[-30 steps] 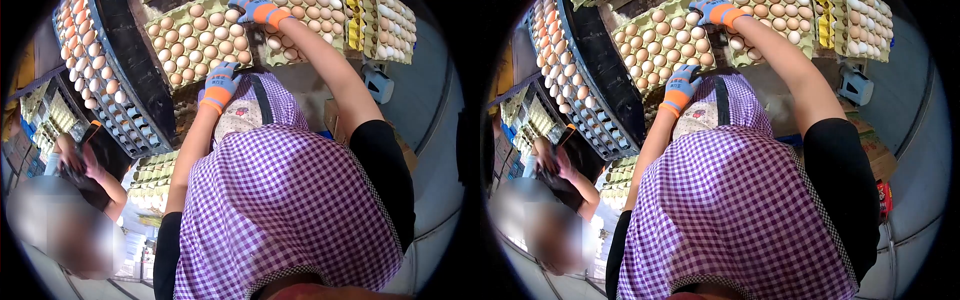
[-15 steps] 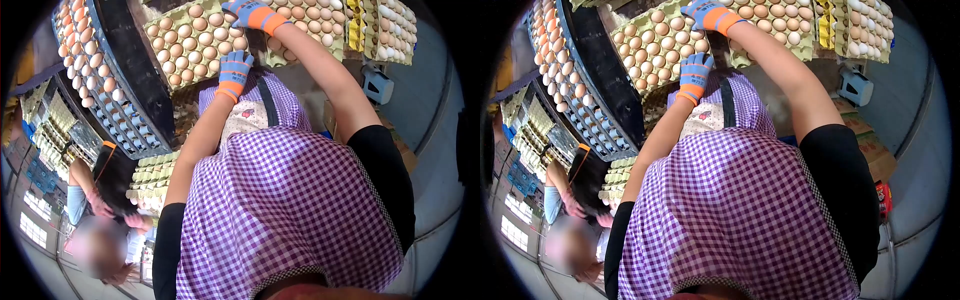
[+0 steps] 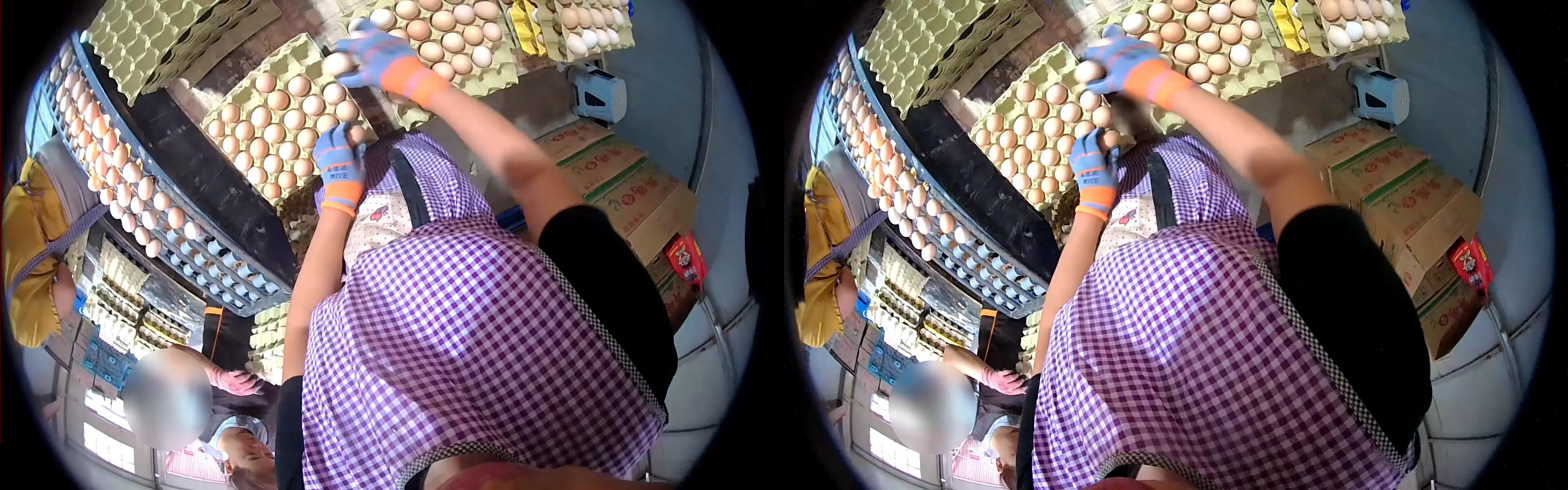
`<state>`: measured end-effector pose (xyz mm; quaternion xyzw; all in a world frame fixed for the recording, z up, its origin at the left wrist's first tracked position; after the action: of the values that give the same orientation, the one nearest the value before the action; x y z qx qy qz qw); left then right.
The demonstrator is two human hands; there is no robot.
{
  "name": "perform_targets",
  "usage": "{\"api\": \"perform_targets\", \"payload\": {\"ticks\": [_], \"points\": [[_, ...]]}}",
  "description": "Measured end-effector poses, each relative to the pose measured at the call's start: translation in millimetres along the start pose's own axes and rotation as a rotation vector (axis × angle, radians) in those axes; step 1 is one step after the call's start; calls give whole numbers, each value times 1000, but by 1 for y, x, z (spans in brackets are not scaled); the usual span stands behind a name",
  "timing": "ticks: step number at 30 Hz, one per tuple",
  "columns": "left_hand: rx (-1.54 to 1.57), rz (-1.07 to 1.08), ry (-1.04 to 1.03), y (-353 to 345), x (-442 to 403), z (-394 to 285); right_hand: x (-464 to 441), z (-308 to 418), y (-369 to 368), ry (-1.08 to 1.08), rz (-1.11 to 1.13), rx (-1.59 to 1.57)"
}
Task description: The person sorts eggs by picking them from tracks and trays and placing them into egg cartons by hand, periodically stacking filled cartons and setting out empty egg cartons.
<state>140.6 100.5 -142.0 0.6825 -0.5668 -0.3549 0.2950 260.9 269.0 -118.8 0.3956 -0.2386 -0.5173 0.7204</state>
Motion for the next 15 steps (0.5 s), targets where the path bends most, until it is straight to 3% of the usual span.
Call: {"api": "perform_targets", "payload": {"ticks": [2,4,5,6,8,11,15], "points": [[251,-5,141,3,3,6,47,-52,30,-210,-163,-78],[340,40,127,4,2,2,110,-104,56,-383,-367,-146],[398,85,147,0,2,-1,137,-105,77,-530,-417,-147],[423,131,122,-5,2,-6,157,-103,89,-539,-425,-139],[394,183,12,-17,-3,-26,185,-101,80,-505,-133,61],[380,284,23,-40,-5,-41,183,-67,54,-406,31,167],[356,285,19,-45,-6,-51,169,-59,25,-485,42,175]]}}
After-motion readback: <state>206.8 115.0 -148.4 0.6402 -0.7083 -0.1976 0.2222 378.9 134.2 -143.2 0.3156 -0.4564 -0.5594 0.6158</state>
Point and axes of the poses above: each hand's wrist, its own x-axis away from the middle knuckle, its own y-axis out of the back of the hand, z = x × y, the point moved 7 cm from there along -x, towards the middle knuckle, and after that the axes turned 13 degrees about -z, right-handed, at the moved point
